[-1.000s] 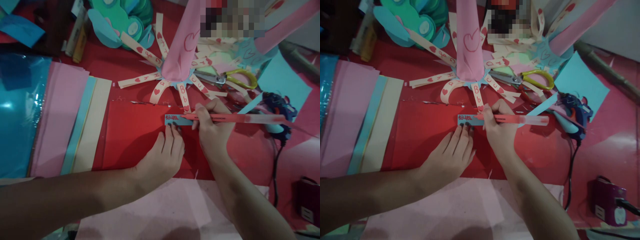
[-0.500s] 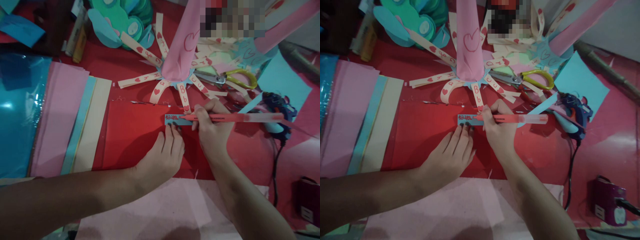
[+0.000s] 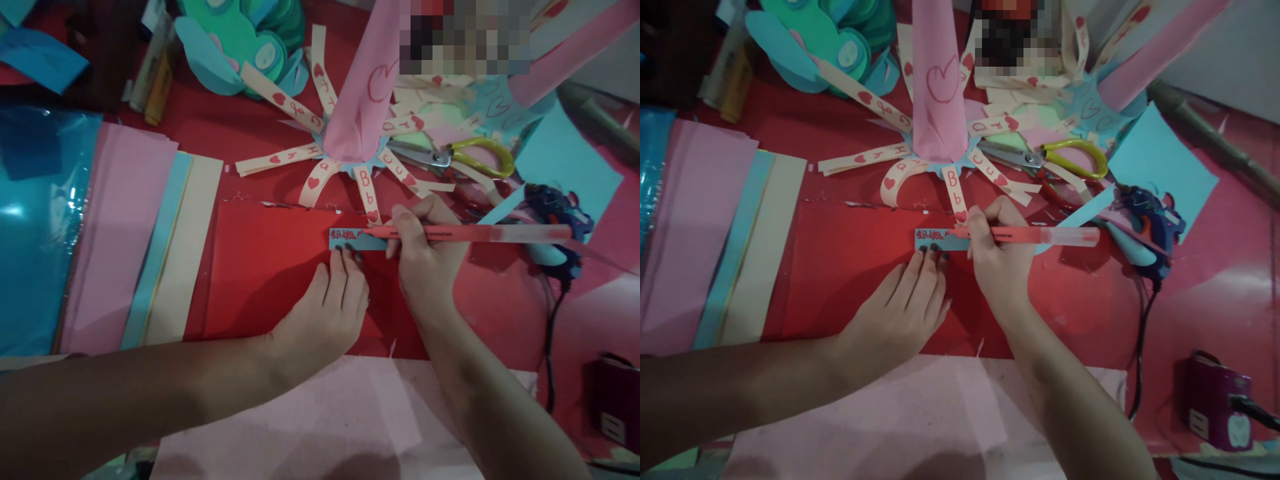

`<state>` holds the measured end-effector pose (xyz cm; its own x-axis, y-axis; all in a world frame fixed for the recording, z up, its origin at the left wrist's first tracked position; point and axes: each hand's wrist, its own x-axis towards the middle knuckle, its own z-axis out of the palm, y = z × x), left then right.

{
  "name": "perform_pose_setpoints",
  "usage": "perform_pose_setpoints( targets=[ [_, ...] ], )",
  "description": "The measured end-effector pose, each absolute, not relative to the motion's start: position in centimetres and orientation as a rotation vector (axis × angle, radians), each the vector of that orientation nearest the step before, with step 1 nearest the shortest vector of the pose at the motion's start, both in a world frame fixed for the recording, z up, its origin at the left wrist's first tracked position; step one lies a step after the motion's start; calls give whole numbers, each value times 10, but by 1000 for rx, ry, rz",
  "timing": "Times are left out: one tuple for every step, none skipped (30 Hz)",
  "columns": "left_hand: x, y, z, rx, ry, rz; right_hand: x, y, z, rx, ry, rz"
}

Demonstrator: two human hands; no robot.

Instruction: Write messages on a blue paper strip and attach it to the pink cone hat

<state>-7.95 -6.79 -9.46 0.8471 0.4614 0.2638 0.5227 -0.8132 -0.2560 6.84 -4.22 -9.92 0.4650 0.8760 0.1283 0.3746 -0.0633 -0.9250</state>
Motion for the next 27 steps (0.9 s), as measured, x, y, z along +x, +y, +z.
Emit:
perform_pose_setpoints(
  targets=[
    [-80, -68, -95, -2707, -740, -274, 68, -42, -99, -1660, -1096, 591],
    [-80, -68, -95, -2710, -741, -270, 68, -42, -99, -1667, -1095, 588],
    [-80, -68, -95, -2713, -742, -266, 68, -42, -98, -1674, -1096, 586],
    [-80, -68, -95, -2713, -742, -265, 68, -42, -98, -1678, -1098, 583],
    [-80, -68, -95, -2712, -743, -266, 67, -42, -97, -1681, -1102, 577],
    [-80, -68, -95, -2712, -744, -265, 67, -42, -97, -1684, -1107, 571],
    [-80, -68, -95, -2713, -744, -263, 67, -42, -96, -1687, -1112, 567],
    [-79, -68, -95, -2713, -746, -261, 67, -42, -96, -1691, -1117, 565],
    [-79, -68, -95, -2713, -746, -259, 68, -42, -96, -1691, -1119, 568],
    [-79, -68, -94, -2714, -747, -253, 68, -42, -97, -1683, -1117, 578],
    [-79, -67, -94, -2712, -747, -252, 69, -42, -98, -1670, -1114, 596],
    [-79, -67, -93, -2709, -747, -253, 69, -43, -99, -1655, -1107, 619],
    [-79, -67, -93, -2706, -747, -252, 70, -43, -100, -1640, -1100, 640],
    [-79, -67, -93, -2705, -746, -252, 70, -43, -101, -1629, -1092, 658],
    [-79, -67, -93, -2703, -746, -251, 70, -43, -101, -1622, -1086, 668],
    [-79, -67, -93, -2700, -748, -251, 70, -43, -102, -1617, -1083, 669],
    [-79, -67, -93, -2698, -750, -248, 70, -43, -102, -1613, -1082, 666],
    [-79, -67, -93, -2697, -751, -246, 70, -43, -102, -1608, -1079, 662],
    [-80, -67, -93, -2697, -751, -244, 70, -43, -102, -1602, -1074, 661],
    [-80, -67, -93, -2697, -751, -241, 69, -43, -101, -1597, -1070, 663],
    [-80, -67, -93, -2701, -751, -233, 69, -43, -101, -1595, -1070, 666],
    [-80, -67, -93, -2704, -752, -228, 69, -43, -100, -1598, -1074, 667],
    [-80, -68, -94, -2707, -753, -225, 69, -43, -100, -1603, -1083, 660],
    [-80, -68, -94, -2711, -752, -221, 69, -43, -100, -1611, -1095, 649],
    [-80, -68, -94, -2712, -752, -220, 69, -43, -99, -1618, -1108, 632],
    [-80, -68, -94, -2713, -752, -223, 69, -43, -99, -1623, -1116, 615],
    [-80, -68, -94, -2713, -751, -225, 69, -43, -99, -1625, -1117, 604]
  ],
)
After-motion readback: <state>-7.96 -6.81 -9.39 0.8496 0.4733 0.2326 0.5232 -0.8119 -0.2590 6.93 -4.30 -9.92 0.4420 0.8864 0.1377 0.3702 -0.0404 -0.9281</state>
